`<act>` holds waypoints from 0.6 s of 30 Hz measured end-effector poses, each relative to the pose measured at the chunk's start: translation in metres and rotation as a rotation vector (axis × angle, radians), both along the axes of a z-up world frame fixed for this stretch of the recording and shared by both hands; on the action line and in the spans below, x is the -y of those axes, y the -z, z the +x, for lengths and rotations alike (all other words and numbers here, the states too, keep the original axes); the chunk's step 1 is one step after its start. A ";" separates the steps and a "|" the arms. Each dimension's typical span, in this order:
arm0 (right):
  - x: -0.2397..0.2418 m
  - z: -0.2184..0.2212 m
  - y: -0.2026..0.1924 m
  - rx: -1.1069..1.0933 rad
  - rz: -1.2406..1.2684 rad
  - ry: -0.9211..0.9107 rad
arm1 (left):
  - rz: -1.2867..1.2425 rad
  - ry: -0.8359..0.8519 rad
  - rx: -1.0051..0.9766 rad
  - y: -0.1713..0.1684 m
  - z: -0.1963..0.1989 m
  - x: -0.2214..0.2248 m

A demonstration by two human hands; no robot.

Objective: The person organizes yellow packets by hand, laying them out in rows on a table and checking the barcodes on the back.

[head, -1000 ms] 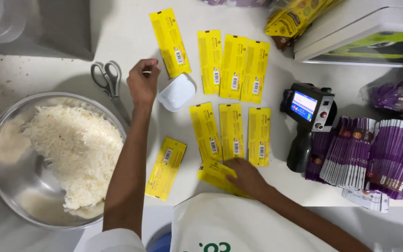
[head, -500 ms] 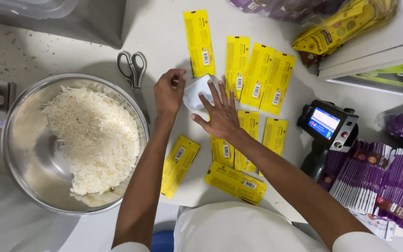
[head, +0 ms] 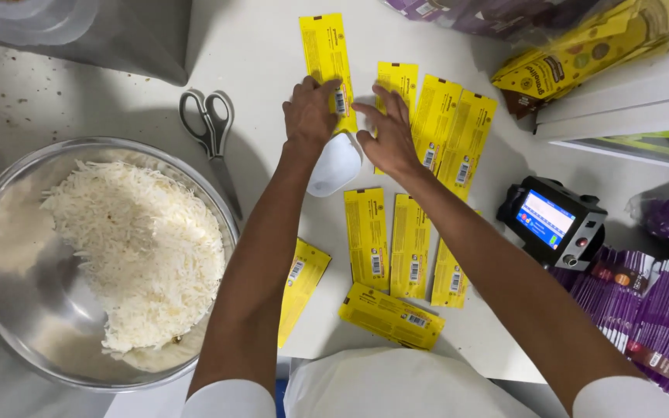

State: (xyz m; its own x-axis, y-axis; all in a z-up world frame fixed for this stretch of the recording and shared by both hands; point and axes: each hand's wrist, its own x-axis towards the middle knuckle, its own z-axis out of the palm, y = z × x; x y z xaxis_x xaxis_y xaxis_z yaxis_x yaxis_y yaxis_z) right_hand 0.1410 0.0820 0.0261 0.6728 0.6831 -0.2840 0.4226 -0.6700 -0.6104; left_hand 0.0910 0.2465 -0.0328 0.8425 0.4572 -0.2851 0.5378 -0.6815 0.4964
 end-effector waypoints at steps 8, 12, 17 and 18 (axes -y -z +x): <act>-0.016 0.015 0.019 0.125 -0.014 -0.060 | -0.034 -0.009 0.020 -0.008 -0.005 -0.001; -0.006 0.010 0.018 0.174 -0.020 -0.076 | -0.015 0.004 0.051 -0.004 -0.008 0.000; 0.027 0.023 -0.008 -0.002 0.121 0.118 | -0.041 0.008 0.067 -0.029 -0.003 0.007; 0.038 0.027 -0.013 -0.023 0.141 0.187 | -0.029 0.021 0.083 -0.046 -0.001 0.012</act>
